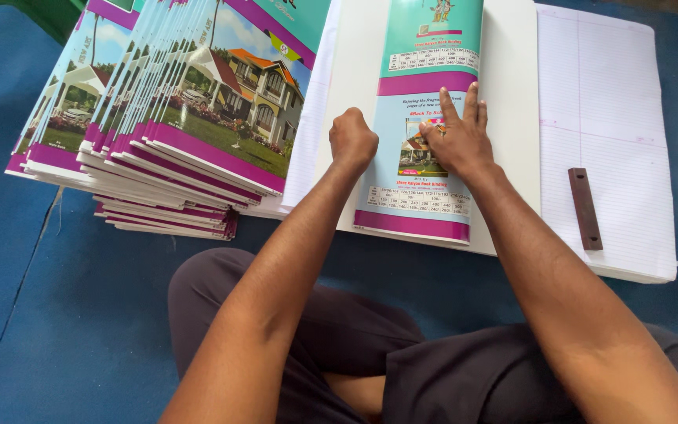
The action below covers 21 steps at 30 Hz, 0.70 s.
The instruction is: The person sits on the floor and repeatedly folds a printed cover sheet over a stack of blank pages, then uses a small rectangular tool to press and crease the fold. The person repeats this folding and creasing cycle multiple times on the same book unit.
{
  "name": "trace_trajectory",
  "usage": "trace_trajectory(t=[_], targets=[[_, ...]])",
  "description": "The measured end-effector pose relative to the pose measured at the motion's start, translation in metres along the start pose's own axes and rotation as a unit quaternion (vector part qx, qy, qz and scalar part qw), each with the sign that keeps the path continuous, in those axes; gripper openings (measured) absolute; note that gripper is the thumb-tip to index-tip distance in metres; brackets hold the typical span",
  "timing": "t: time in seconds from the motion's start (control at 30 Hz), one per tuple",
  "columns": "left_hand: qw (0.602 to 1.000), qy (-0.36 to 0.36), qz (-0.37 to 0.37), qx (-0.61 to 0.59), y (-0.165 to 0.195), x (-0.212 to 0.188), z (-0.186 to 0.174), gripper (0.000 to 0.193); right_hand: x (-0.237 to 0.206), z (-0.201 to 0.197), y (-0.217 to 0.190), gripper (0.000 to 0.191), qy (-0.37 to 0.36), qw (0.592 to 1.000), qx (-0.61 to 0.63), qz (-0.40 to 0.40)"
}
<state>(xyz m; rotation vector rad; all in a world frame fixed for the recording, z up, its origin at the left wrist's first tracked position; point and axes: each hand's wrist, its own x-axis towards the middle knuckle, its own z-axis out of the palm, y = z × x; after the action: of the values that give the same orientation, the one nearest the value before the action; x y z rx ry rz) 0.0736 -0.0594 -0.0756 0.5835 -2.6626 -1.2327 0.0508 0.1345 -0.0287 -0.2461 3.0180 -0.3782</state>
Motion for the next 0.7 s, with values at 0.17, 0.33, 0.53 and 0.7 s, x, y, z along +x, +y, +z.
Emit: trace_trajectory(t=[0.17,0.33,0.53,0.7], targets=[[1.0,0.003,0.005,-0.01,0.0,-0.001,-0.002,0.014,0.004,0.002,-0.001,0.083,-0.013,1.0,-0.011,0.011],[1.0,-0.002,-0.002,-0.017,0.001,-0.001,-0.002,0.015,0.004,0.003,-0.001,0.083,-0.006,1.0,-0.016,0.006],[0.999,0.017,0.033,-0.011,-0.003,-0.001,0.003,0.018,0.005,0.005,-0.001,0.083,-0.006,1.0,-0.019,0.012],[0.995,-0.009,0.093,0.03,0.002,0.001,0.013,0.024,0.004,0.005,-0.002,0.083,0.003,1.0,-0.026,0.001]])
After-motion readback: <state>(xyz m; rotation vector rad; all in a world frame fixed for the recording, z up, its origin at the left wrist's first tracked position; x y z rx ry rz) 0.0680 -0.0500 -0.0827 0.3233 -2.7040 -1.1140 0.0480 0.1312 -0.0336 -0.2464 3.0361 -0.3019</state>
